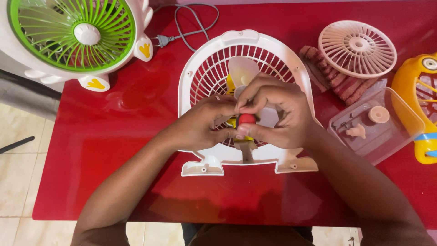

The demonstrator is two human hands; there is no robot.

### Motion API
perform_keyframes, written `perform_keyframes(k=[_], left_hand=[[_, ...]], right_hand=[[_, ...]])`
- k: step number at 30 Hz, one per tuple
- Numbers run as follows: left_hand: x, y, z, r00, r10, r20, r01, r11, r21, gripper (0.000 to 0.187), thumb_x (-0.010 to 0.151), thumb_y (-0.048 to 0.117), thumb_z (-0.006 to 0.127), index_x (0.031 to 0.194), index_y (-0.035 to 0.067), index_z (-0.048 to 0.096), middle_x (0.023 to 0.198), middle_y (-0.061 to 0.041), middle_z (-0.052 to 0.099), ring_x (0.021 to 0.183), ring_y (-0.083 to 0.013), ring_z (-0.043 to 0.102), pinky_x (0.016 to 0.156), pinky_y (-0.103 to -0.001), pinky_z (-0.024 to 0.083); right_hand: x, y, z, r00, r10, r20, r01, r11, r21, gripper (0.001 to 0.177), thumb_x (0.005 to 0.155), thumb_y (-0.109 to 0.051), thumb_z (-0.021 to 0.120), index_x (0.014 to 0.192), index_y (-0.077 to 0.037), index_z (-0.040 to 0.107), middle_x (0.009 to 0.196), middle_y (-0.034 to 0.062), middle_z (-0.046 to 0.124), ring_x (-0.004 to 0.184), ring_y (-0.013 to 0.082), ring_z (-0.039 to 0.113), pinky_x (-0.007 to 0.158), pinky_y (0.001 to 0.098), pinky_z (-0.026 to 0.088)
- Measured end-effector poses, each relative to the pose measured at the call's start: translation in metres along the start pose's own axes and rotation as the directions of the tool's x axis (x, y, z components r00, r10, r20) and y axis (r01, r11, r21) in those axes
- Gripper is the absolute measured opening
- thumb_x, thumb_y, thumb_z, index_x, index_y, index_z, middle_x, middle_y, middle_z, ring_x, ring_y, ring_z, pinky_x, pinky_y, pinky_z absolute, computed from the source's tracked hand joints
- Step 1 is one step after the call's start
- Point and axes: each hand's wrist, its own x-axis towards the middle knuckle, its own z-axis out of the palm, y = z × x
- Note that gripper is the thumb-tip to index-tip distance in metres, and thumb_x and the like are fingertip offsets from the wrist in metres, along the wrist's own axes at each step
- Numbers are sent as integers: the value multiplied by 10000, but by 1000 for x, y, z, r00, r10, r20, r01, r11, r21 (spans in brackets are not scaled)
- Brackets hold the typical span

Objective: The person uses a red-handled screwdriver to remove screws from the rear grille of a white electric fan. They then detach the grille, exposing the fan blades and motor housing, and continue to unscrew the central hub nut to remove the fan blade assembly.

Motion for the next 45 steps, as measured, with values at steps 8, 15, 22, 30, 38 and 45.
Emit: perform_keyframes(k=[8,15,22,30,38,45], left_hand=[[3,-2,6,985,-169,-39,173,944,280,489,733,262,911,1120,87,669,1022,-63,707,1034,-232,663,907,-413,413],[-2,-6,0,1000,14,27,-17,993,118,387,790,164,863,1135,92,702,1188,-83,714,1166,-267,620,1008,-413,352],[8,9,9,975,-180,-132,207,950,234,444,678,201,910,1033,82,672,962,-82,745,982,-274,689,921,-436,391],[0,22,30,926,-362,-105,307,887,-345,309,929,-4,690,1229,34,631,1049,-86,771,1016,-182,746,873,-322,597],[4,16,13,893,-404,-196,392,915,-100,349,779,-33,752,1098,40,632,883,-57,752,857,-144,779,712,-293,621],[-1,8,10,972,-141,-188,123,987,-104,415,818,-24,814,1171,18,601,1039,-92,705,989,-171,713,883,-350,587]], right_hand=[[0,5,2,998,-24,59,28,997,-71,261,816,-62,810,1051,-42,698,1031,81,693,949,149,651,851,320,539],[-3,7,5,999,17,40,-17,1000,2,328,808,-87,837,1051,-70,617,1019,55,697,908,165,685,820,307,553],[-1,6,8,999,-4,37,6,997,-72,263,788,-57,781,1013,-41,645,997,81,625,931,176,651,833,317,542],[-3,7,16,997,67,-26,-70,985,-159,107,879,-12,710,906,-54,615,933,60,603,848,171,620,768,327,502],[-1,1,31,991,2,-132,-21,989,-148,302,909,-153,815,1064,-35,585,1040,66,621,967,170,663,865,311,546],[-5,-3,36,984,36,-177,-83,961,-265,193,975,-144,782,1104,-53,670,1068,60,605,983,171,610,870,308,523]])
